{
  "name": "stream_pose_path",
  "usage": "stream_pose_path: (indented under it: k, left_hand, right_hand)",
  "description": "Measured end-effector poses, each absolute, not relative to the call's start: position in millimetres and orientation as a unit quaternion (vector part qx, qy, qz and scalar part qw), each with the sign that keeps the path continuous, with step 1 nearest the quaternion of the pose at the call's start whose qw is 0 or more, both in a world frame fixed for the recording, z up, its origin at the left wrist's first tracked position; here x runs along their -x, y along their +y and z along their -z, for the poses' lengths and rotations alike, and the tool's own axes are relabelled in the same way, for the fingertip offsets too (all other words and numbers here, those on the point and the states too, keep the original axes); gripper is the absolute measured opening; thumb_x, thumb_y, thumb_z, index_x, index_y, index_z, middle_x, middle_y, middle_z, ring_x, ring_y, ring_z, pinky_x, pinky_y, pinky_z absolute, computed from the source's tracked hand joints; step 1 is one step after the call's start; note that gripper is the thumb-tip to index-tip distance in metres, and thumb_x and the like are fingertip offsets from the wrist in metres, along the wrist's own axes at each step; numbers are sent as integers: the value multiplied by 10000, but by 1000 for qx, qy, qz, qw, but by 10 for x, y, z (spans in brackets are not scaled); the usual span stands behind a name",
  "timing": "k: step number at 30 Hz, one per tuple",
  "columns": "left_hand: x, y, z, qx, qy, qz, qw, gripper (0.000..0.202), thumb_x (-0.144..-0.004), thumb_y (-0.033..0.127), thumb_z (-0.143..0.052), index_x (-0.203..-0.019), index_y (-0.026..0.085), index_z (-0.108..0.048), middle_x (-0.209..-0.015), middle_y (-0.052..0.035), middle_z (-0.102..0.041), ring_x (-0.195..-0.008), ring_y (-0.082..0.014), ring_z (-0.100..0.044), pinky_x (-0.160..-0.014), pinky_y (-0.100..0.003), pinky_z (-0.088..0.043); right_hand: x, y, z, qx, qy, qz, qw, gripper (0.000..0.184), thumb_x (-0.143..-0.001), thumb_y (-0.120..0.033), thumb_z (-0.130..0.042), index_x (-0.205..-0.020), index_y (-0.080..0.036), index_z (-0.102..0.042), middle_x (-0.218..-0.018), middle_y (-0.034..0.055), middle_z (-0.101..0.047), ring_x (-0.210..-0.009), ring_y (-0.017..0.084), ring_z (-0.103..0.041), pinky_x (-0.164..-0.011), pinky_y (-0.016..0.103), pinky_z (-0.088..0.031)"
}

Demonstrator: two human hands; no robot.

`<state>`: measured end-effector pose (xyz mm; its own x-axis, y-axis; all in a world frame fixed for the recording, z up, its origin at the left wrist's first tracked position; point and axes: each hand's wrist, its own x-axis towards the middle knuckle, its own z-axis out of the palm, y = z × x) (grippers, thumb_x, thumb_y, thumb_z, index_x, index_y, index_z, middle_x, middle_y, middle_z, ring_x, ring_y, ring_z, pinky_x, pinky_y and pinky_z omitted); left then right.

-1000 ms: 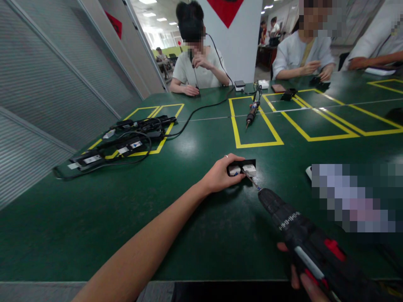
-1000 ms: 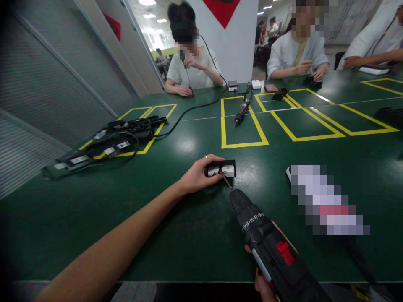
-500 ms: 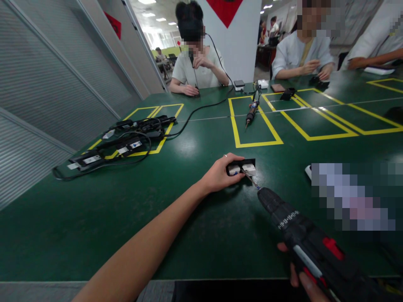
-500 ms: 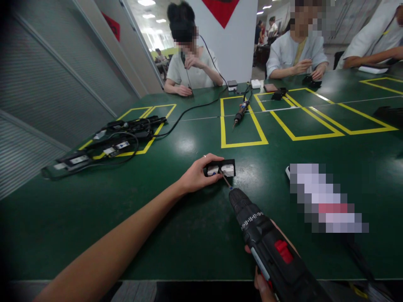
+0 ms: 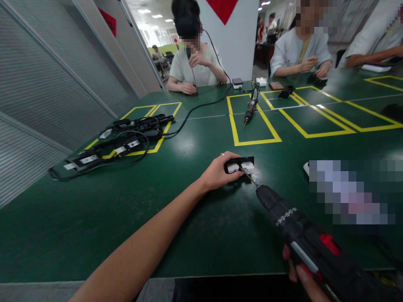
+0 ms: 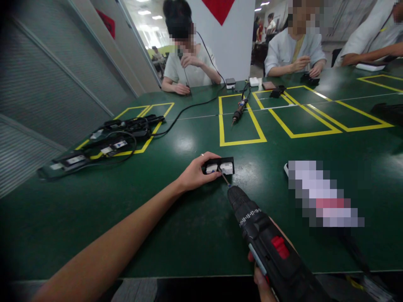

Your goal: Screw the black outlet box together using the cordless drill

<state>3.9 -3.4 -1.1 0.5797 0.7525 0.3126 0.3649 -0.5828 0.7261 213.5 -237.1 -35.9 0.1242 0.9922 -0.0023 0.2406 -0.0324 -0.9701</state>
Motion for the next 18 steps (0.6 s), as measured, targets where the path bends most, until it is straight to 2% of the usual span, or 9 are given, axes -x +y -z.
stream_pose_path:
  k: [2, 5, 11, 18]
  left_hand:
    - [-37, -27, 13, -834, 334, -312, 309, 400, -776, 302, -670, -1141, 177, -564, -1082, -72, -603, -956, -189, -576, -831, -339, -470]
    - [-34, -21, 13, -836, 330, -313, 309, 408, -783, 326, -663, -1147, 173, -562, -1084, -77, -602, -961, -191, -574, -846, -346, -468]
    - [-31, -25, 8, -833, 335, -309, 313, 413, -780, 332, -658, -1148, 176, -558, -1080, -79, -600, -951, -195, -576, -830, -349, -473]
    - [-37, -25, 3, -832, 341, -307, 312, 390, -779, 332, -648, -1129, 179, -565, -1066, -74, -596, -944, -194, -574, -819, -343, -470]
  right_hand:
    - [-2151, -2365, 349, 590, -517, -410, 466, 85, -775, -330, -597, -778, -269, -656, -631, 34, -654, -404, 185, -586, -386, 296, -519]
    - [-2177, -2355, 349, 577, -515, -413, 481, 104, -794, -319, -595, -859, -280, -667, -524, -7, -607, -394, 174, -578, -387, 266, -511]
    - [-2167, -2387, 449, 585, -509, -408, 481, 236, -804, -444, -588, -925, -250, -646, -496, -10, -562, -414, 179, -582, -396, 260, -509]
    - [-2155, -2431, 611, 586, -532, -343, 506, 150, -786, -289, -580, -933, -279, -610, -476, -35, -520, -383, 152, -524, -410, 244, -496]
